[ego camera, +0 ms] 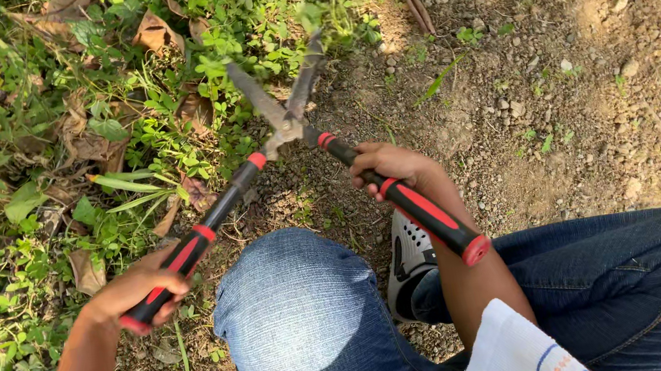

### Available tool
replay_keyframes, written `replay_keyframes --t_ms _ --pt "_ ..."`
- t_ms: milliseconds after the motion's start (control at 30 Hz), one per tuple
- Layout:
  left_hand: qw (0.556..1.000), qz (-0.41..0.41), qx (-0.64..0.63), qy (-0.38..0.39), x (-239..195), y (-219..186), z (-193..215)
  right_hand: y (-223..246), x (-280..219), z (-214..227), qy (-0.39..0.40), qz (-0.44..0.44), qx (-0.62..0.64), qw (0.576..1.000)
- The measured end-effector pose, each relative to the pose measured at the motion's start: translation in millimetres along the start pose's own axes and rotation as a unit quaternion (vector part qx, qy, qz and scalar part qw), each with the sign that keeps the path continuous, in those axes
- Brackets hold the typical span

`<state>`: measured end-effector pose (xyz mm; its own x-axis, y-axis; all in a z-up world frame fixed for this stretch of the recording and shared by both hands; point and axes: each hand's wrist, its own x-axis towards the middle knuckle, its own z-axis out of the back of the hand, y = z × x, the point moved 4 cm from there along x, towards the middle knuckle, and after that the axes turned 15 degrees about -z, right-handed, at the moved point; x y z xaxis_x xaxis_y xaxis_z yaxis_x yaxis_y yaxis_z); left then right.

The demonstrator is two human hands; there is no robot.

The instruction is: The person uses shears to cut through weeds and small branches on the ground in a backyard.

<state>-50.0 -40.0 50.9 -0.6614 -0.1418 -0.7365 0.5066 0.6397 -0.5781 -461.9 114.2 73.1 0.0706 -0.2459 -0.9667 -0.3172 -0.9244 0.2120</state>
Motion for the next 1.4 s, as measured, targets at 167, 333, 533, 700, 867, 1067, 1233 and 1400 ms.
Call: replay_keyframes --t_ms 167,333,533,700,867,1067,1233,1400 --pt "0.999 0.027 0.025 0.004 -14 0 1 -6 -2 -7 0.03 -0.015 -0.022 0.999" --pt "0.998 -0.026 0.019 0.055 47 -22 -42 -6 -11 51 -0.076 -0.041 0.043 0.995" --pt "0.997 -0.032 -0.035 0.061 128 -59 -59 13 18 95 -0.062 0.046 0.149 0.986" --pt "0.977 -0.105 -0.119 0.143 201 -46 -100 43 96 35 -0.177 0.166 0.155 0.958" --pt "0.982 -0.104 -0.124 0.098 185 -39 -84 26 91 82 -0.092 0.132 0.186 0.969" --pt "0.985 -0.074 -0.117 0.099 175 -46 -103 11 80 46 -0.148 0.111 0.194 0.963" --pt "0.962 -0.104 -0.224 0.115 209 -16 -116 -1 86 21 -0.048 0.106 0.154 0.981" --pt "0.973 -0.072 -0.216 0.033 150 -8 -74 14 57 24 0.0 0.021 0.039 0.999"
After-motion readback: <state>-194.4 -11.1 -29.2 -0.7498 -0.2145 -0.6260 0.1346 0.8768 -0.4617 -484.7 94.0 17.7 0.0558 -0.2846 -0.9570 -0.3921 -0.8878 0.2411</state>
